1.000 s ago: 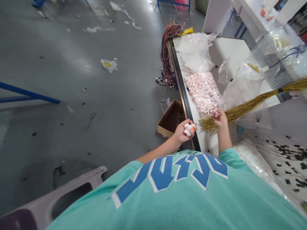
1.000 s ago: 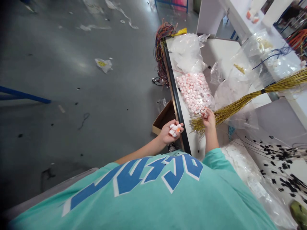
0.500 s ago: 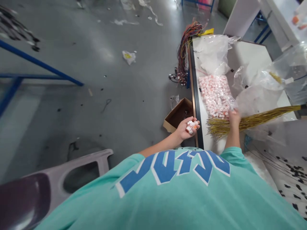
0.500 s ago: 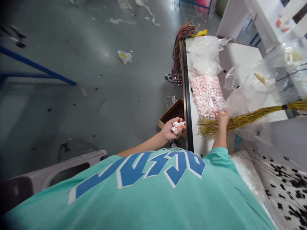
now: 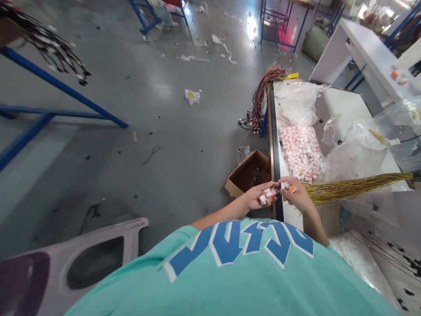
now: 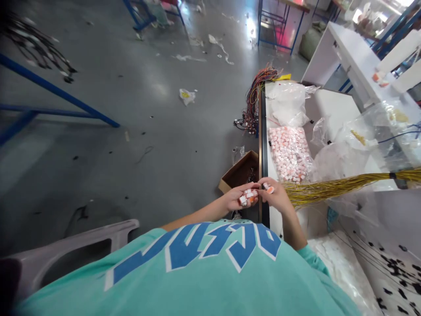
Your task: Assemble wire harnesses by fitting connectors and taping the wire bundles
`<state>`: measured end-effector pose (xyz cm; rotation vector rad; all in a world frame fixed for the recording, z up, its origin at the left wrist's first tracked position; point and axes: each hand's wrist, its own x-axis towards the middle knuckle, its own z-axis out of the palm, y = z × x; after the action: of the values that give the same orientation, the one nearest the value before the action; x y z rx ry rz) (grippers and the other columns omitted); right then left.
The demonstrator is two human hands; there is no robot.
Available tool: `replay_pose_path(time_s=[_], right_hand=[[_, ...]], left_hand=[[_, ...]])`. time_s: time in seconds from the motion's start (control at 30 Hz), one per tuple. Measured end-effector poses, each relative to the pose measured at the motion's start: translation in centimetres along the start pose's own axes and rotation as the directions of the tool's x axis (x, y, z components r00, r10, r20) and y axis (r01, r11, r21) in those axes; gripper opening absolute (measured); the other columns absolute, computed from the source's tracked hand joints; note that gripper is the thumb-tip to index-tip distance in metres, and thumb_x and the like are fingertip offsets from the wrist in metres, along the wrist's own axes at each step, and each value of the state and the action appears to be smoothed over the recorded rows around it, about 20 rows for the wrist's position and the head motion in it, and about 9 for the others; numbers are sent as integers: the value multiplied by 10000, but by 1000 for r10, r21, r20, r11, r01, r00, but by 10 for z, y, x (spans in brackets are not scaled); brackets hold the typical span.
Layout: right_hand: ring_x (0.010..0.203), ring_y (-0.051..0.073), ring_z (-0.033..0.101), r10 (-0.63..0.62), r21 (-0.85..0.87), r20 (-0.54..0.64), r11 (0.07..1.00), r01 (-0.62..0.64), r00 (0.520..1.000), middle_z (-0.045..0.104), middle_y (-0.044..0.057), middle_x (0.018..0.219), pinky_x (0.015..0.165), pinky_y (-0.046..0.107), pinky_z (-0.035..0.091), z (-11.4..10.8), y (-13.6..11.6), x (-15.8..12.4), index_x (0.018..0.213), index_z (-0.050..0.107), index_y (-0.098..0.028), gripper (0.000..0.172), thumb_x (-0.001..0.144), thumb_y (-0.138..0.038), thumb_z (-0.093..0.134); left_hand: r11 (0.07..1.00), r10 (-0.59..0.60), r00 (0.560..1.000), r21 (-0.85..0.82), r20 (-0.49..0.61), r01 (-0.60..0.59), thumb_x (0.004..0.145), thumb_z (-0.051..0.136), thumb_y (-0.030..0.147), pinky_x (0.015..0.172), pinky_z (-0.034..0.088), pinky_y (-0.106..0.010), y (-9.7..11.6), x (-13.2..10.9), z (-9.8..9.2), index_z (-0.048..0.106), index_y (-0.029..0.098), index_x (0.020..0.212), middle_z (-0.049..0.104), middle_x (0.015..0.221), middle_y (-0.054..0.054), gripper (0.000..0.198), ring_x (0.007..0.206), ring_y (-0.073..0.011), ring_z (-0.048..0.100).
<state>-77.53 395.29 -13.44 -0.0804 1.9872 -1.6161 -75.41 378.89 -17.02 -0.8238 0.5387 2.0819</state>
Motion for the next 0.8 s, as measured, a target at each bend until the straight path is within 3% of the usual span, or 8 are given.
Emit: replay_pose_path(time_s=[0.07, 0.17, 0.3, 0.43, 0.53, 0.67, 0.8], right_hand=[[383, 48, 441, 21, -81, 117, 997, -11, 993, 553, -70, 546, 370, 151, 338, 17, -7, 4, 878, 588, -188, 229, 668, -279, 581], [397, 38, 449, 88, -218, 160, 975, -52, 983, 560, -71, 582, 394, 142, 352, 34, -13, 11, 865, 592, -181, 201, 674, -171, 529], [398, 43, 441, 136, -210, 196, 973, -94, 971, 534, -82, 543, 404, 147, 350, 53, -27, 16, 931, 615, -171, 339, 635, -87, 472], [401, 66, 445, 192, -142, 140, 975, -172, 971, 534, -85, 518, 396, 161, 336, 81, -41, 19, 1223, 526, -158, 608, 624, -86, 451], [444, 75, 486, 228, -198, 50, 956, -214, 972, 645, -29, 708, 415, 180, 358, 105, -50, 23, 1265, 491, -165, 630, 638, -115, 466], [701, 139, 598, 227, -510, -15, 836, -203, 974, 686, 13, 945, 599, 217, 425, 139, -65, 31, 1125, 588, -211, 548, 588, -106, 545], [909, 228, 609, 297, -693, 24, 693, -198, 955, 674, 60, 1031, 750, 283, 431, 170, -75, 47, 1192, 547, -193, 638, 561, -142, 626]], left_hand=[[998, 14, 1000, 58, 24, -15, 898, 454, 337, 345, 404, -194, 1, -4, -3, 612, 104, 791, 591, 571, -52, 301, 465, -159, 593], [989, 19, 999, 145, 51, -26, 927, 372, 356, 340, 422, -206, 5, -12, -9, 619, 73, 762, 592, 549, -64, 410, 420, -139, 563], [987, 7, 995, 160, 99, -23, 934, 346, 358, 334, 424, -200, 18, -25, -23, 615, 73, 757, 587, 536, -61, 430, 397, -129, 548], [987, -19, 980, 158, 200, -13, 916, 399, 380, 366, 441, -198, 35, -42, -44, 615, 76, 836, 594, 558, -62, 381, 425, -129, 559], [978, -61, 971, 210, 231, 12, 910, 418, 370, 359, 438, -203, 47, -57, -62, 603, 86, 945, 632, 647, -87, 340, 493, -156, 601], [966, -4, 972, 254, 233, -57, 828, 585, 360, 354, 425, -194, 58, -79, -85, 597, 113, 906, 621, 632, -51, 259, 478, -145, 588], [958, 87, 983, 256, 162, -127, 778, 644, 364, 349, 386, -180, 66, -98, -104, 592, 121, 842, 594, 575, -23, 257, 407, -112, 532]])
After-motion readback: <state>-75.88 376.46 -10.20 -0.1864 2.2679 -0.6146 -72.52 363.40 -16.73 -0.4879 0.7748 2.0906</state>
